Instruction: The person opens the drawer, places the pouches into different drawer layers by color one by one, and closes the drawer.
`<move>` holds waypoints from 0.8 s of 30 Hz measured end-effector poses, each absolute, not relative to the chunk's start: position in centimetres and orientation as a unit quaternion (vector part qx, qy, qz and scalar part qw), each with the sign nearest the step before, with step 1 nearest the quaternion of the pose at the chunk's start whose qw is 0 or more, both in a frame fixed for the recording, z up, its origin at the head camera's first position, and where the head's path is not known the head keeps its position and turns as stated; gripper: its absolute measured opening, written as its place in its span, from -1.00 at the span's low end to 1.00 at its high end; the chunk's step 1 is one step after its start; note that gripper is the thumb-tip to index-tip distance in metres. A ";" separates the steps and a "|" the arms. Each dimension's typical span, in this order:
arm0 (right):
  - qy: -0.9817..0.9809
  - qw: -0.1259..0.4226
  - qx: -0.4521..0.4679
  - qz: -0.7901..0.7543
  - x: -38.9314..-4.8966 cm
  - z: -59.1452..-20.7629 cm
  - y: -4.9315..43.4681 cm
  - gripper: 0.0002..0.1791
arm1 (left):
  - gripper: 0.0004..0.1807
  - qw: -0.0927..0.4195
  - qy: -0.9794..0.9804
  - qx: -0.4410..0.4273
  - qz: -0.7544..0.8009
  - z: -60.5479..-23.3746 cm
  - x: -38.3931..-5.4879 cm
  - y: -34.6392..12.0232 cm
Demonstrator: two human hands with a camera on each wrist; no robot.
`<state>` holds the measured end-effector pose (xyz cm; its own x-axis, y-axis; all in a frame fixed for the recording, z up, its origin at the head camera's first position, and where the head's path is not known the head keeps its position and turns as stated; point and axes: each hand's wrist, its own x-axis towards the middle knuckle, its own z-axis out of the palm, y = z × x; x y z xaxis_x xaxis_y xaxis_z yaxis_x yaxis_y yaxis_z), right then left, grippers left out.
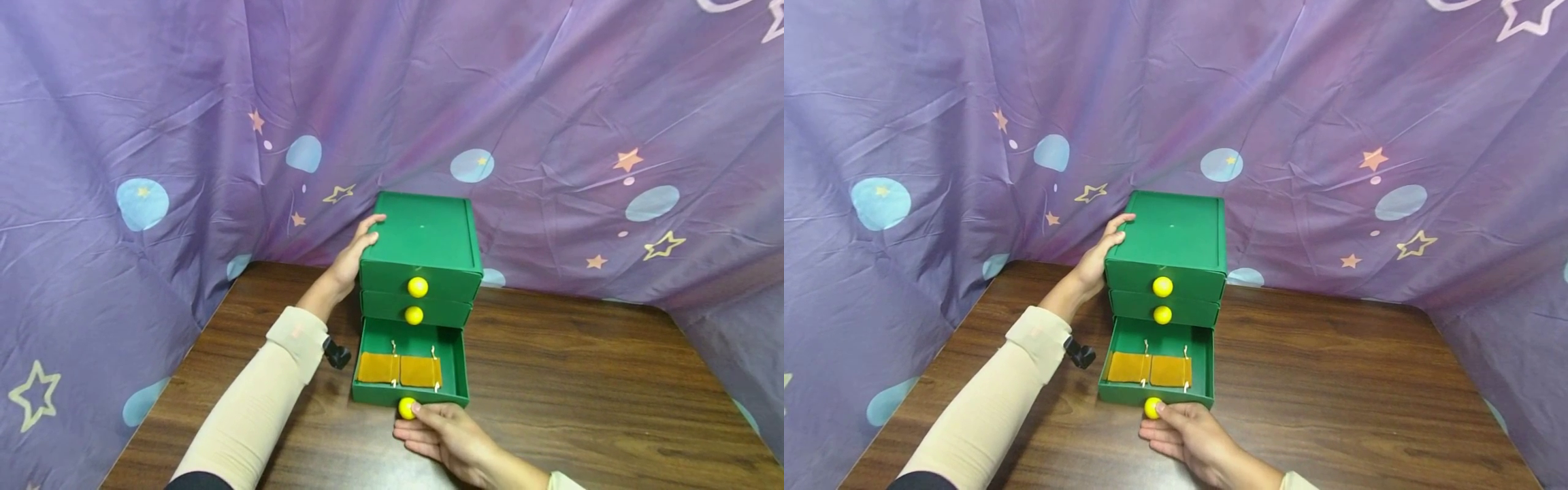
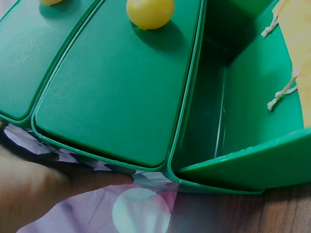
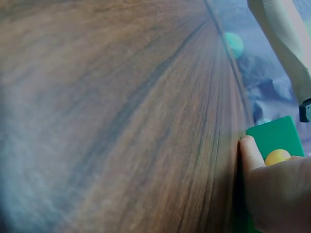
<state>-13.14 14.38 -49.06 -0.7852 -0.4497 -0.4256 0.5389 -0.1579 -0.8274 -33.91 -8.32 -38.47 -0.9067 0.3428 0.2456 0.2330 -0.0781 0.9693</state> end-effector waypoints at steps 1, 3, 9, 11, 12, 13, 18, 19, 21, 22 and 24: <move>0.561 0.325 0.040 -0.760 -13.2 -49.1 14.4 -0.50 | -0.40 0.039 0.679 0.213 0.702 -38.5 -33.9 -8.3; 0.561 0.324 0.038 -0.761 -13.4 -49.1 14.3 -0.49 | -0.40 0.038 0.681 0.212 0.700 -38.4 -33.9 -8.3; 0.560 0.321 0.031 -0.763 -13.7 -49.1 14.4 -0.51 | -0.40 0.041 0.686 0.210 0.695 -38.5 -33.9 -8.3; 0.560 0.321 0.029 -0.763 -13.9 -49.0 14.4 -0.51 | -0.39 0.042 0.687 0.210 0.695 -38.5 -33.9 -8.3; 0.560 0.321 0.028 -0.763 -13.9 -49.0 14.4 -0.51 | -0.39 0.043 0.687 0.210 0.694 -38.5 -33.9 -8.3; 0.560 0.322 0.028 -0.763 -14.0 -49.0 14.4 -0.50 | -0.39 0.043 0.687 0.210 0.694 -38.5 -33.9 -8.3; 0.561 0.324 0.030 -0.761 -14.4 -48.9 14.3 -0.47 | -0.40 0.041 0.683 0.212 0.698 -38.5 -33.9 -8.3; 0.561 0.324 0.031 -0.761 -14.4 -48.8 14.3 -0.46 | -0.40 0.041 0.683 0.212 0.698 -38.5 -33.9 -8.3; 0.561 0.324 0.033 -0.761 -14.5 -48.8 14.3 -0.46 | -0.40 0.040 0.681 0.211 0.700 -38.5 -33.9 -8.3; 0.561 0.324 0.033 -0.761 -14.5 -48.8 14.2 -0.46 | -0.40 0.040 0.680 0.210 0.701 -38.5 -33.9 -8.3; 0.562 0.323 0.034 -0.761 -14.6 -48.8 14.2 -0.47 | -0.41 0.039 0.679 0.209 0.703 -38.5 -33.9 -8.3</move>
